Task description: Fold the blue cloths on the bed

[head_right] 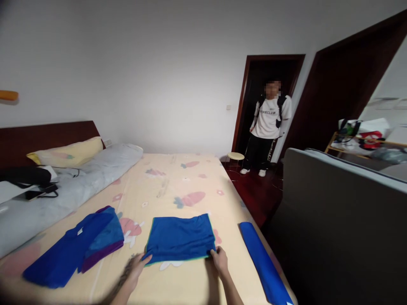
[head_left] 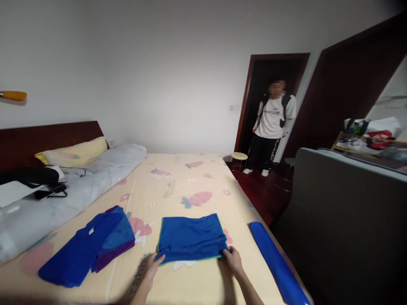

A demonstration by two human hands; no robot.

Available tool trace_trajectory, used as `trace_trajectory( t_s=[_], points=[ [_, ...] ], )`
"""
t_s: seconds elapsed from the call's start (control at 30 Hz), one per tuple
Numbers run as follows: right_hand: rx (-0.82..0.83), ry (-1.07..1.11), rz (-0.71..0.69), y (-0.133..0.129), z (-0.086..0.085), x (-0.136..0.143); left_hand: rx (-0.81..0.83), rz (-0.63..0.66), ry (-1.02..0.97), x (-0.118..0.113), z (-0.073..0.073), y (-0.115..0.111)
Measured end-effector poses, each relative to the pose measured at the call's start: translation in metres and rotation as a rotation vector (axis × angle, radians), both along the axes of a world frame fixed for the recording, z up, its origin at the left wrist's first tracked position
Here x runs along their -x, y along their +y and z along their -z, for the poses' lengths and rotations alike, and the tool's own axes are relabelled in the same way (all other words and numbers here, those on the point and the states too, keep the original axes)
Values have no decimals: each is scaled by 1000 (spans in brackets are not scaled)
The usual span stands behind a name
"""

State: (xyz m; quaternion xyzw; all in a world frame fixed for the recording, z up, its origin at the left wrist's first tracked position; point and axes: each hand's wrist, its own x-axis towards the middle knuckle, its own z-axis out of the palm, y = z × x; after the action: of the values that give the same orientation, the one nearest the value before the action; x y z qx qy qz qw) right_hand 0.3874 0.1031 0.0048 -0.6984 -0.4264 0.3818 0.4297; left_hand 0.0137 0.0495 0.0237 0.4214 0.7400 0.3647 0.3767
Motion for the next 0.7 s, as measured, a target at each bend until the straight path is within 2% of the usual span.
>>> trace_trajectory(
  t_s=[0.13, 0.27, 0.5, 0.6, 0.7],
  points=[
    [-38, 216, -8, -17, -7, -7, -78, -67, -246, -1, -2, -11],
    [4, 366, -4, -43, -11, -14, -59, -110, -344, -3, 4, -24],
    [101, 422, 24, -83, -11, -28, -1, -98, -261, 8, 22, -42],
    [61, 424, 9, -89, -14, -32, -28, -58, -197, 15, 23, -46],
    [26, 409, 19, -95, -9, -33, 0, -59, -65, 15, 28, -53]
  ],
)
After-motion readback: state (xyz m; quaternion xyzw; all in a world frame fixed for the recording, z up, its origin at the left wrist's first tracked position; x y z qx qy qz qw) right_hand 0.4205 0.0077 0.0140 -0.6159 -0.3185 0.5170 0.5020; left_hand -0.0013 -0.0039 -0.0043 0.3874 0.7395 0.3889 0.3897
